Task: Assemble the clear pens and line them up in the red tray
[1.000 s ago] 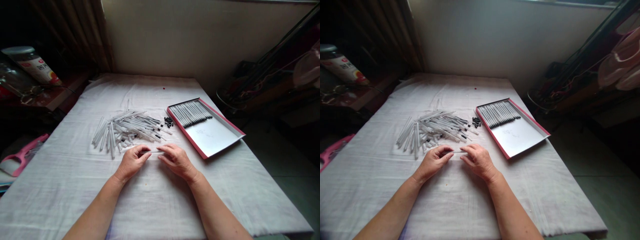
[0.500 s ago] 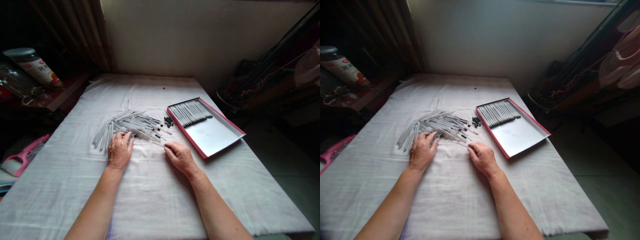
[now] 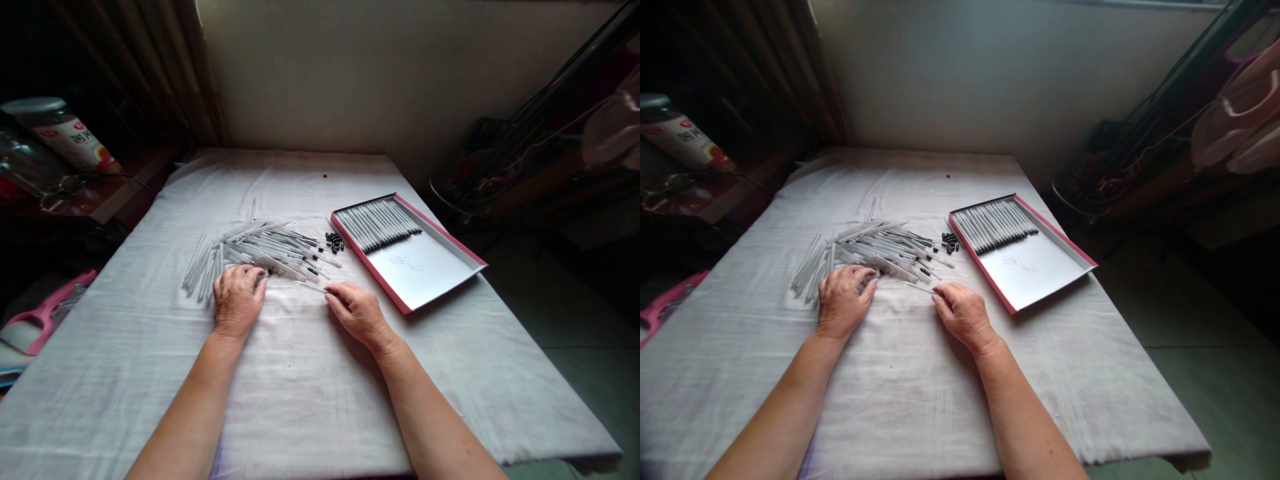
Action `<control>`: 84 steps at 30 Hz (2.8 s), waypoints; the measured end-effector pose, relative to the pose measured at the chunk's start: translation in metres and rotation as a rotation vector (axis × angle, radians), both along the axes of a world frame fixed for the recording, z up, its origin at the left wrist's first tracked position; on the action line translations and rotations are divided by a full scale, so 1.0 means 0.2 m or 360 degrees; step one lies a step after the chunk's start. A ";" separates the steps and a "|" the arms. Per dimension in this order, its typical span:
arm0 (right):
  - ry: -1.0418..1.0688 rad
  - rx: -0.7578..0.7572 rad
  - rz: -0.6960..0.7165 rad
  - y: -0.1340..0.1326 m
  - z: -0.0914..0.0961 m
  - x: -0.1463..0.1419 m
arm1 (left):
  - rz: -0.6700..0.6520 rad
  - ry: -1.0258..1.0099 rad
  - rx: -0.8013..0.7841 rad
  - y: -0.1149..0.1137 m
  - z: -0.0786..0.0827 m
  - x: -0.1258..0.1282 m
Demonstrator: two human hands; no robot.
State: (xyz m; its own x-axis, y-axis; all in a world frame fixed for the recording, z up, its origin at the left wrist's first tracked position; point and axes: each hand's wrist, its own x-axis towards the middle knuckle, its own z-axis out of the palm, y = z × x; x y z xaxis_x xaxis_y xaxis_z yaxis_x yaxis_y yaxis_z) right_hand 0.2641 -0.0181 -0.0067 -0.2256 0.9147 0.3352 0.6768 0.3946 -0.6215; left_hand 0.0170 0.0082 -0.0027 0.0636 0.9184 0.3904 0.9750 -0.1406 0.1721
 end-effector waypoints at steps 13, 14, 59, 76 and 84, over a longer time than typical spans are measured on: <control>0.0172 0.0053 -0.0067 0.00 0.02 -0.01 | -0.0370 -0.0623 0.0001 -0.05 0.01 0.04; 0.0197 0.0058 -0.0086 0.00 0.03 -0.01 | -0.0412 -0.0764 -0.0092 -0.06 0.00 0.06; 0.0033 -0.0242 0.0324 -0.02 0.02 0.00 | -0.0545 -0.1575 -0.1156 -0.09 0.05 0.11; 0.0050 -0.0173 0.0312 -0.02 0.03 -0.07 | -0.0613 -0.1487 -0.1158 -0.08 0.03 0.10; 0.0107 0.0085 -0.0059 0.06 0.14 0.07 | -0.0377 -0.1913 -0.1078 -0.07 0.05 0.11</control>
State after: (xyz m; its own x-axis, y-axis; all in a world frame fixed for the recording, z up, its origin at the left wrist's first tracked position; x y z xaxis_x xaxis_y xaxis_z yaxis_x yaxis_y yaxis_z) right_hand 0.2773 -0.0056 0.0213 -0.1675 0.9025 0.3968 0.6490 0.4039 -0.6447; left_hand 0.0383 -0.0057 0.0067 0.1891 0.9627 -0.1937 0.1495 0.1667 0.9746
